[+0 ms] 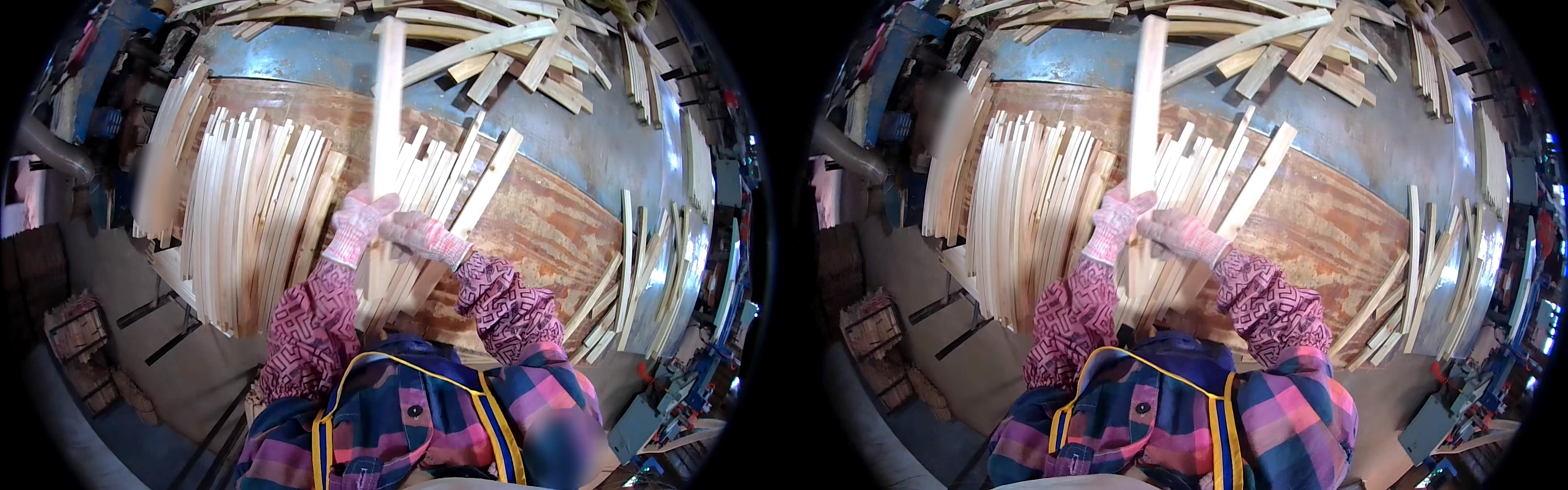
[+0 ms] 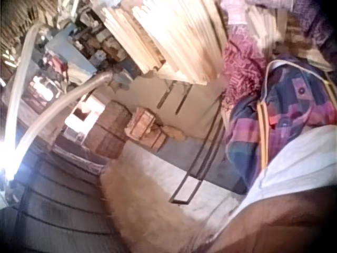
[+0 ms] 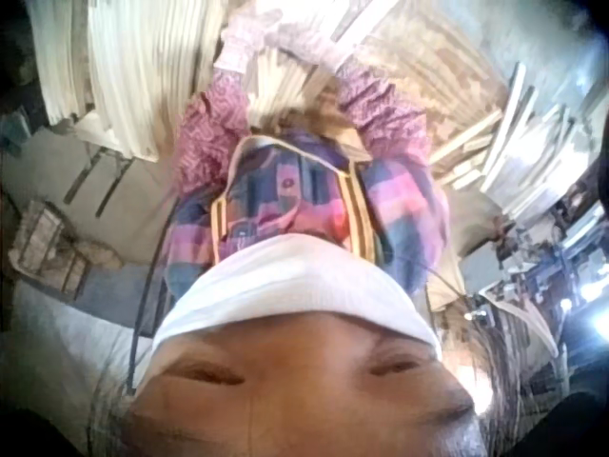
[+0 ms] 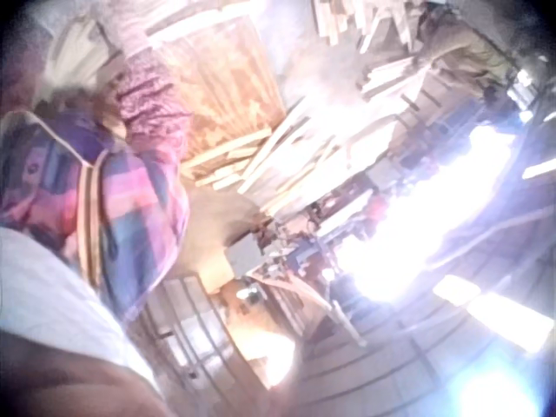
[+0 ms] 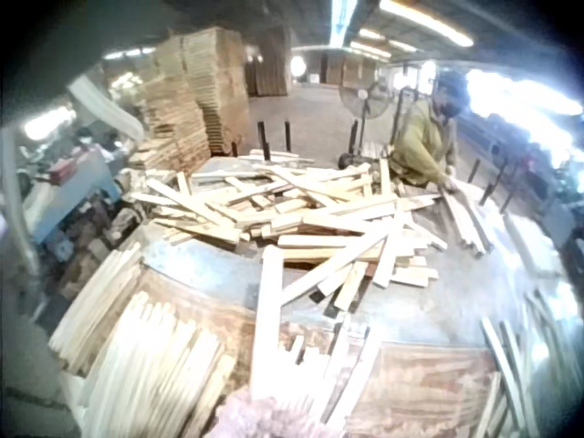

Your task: The person repeatedly picks up thin wooden planks from a pile on a workbench, aligns them, and stacks them into a neat bundle. They then carry the bundle to a nearby table and place it down before returning to continue sorting the remaining planks.

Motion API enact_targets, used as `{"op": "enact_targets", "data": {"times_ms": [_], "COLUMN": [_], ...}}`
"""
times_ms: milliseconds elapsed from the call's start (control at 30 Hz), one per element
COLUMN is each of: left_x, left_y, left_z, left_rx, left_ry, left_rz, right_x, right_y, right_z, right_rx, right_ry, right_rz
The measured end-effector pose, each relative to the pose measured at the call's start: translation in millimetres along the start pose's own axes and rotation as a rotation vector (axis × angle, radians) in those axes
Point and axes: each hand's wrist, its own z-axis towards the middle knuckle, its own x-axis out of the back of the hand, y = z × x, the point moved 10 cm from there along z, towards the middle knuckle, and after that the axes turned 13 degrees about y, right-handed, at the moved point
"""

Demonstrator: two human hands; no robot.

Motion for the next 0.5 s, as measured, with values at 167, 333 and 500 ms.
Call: {"op": "enact_targets", "data": {"times_ms": [167,333,500], "left_x": [69.8,81.4,74.9], "left_y": [-87.3,-188.5,-90.9], "left_z": [-4.0,-49.2,-39.4], "left_rx": [-0.532,-0.35,-0.774], "left_ry": [0.223,0.011,0.229], "left_rz": [0.687,0.87,0.948], "right_x": [153.9,231.3,258.2], "right_y": [-16.0,2.9,-36.1], "right_z": [95.1,228.9,224.4], "right_rx": [0.199,-0.043,0.247], "right_ry": [0.542,0.802,1.051], "right_rz": [0.609,0.823,0.206]}}
